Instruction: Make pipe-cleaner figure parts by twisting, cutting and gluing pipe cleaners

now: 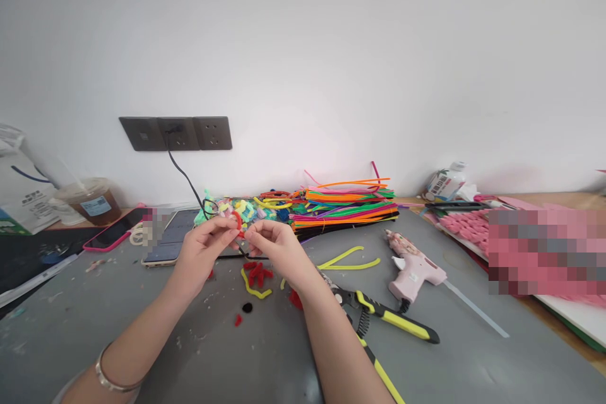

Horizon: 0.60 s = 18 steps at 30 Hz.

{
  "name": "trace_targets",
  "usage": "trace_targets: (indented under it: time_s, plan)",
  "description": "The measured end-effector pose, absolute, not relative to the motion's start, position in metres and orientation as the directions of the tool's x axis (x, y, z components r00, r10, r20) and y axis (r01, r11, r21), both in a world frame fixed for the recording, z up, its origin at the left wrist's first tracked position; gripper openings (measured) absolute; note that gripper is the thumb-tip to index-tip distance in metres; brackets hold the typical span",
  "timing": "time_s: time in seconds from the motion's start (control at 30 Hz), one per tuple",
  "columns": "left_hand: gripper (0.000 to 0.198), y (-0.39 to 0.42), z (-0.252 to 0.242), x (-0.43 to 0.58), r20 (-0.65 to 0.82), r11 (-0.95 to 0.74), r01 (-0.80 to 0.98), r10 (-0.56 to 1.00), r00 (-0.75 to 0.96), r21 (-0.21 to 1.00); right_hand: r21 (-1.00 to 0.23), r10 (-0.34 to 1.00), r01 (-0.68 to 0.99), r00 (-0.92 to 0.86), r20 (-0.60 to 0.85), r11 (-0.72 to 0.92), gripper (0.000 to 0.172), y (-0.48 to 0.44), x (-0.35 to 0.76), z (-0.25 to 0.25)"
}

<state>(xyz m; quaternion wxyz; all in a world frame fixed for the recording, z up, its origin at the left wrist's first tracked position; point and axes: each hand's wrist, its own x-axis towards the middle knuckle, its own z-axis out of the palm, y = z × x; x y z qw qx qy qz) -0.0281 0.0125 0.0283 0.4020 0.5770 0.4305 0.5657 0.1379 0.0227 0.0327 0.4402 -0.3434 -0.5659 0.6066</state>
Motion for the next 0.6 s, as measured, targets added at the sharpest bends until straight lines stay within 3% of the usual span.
trace_targets:
  time_s: [0.33,0.6]
  plan:
    - [0.012,0.0127,0.0271,-0.0285,0.421,-0.42,0.102,0.907,0.008,0.902,-0.961,0.912,-0.253,-0.41,-0.002,-0.116,0.038,0.0286,0.1398,0.024]
    - [0.027,0.0131,0.0298,-0.0307,0.233,-0.23,-0.07,0.972,0.038,0.971,-0.916,0.829,-0.323,-0.559,-0.017,-0.236,0.038,0.0247,0.144,0.0283]
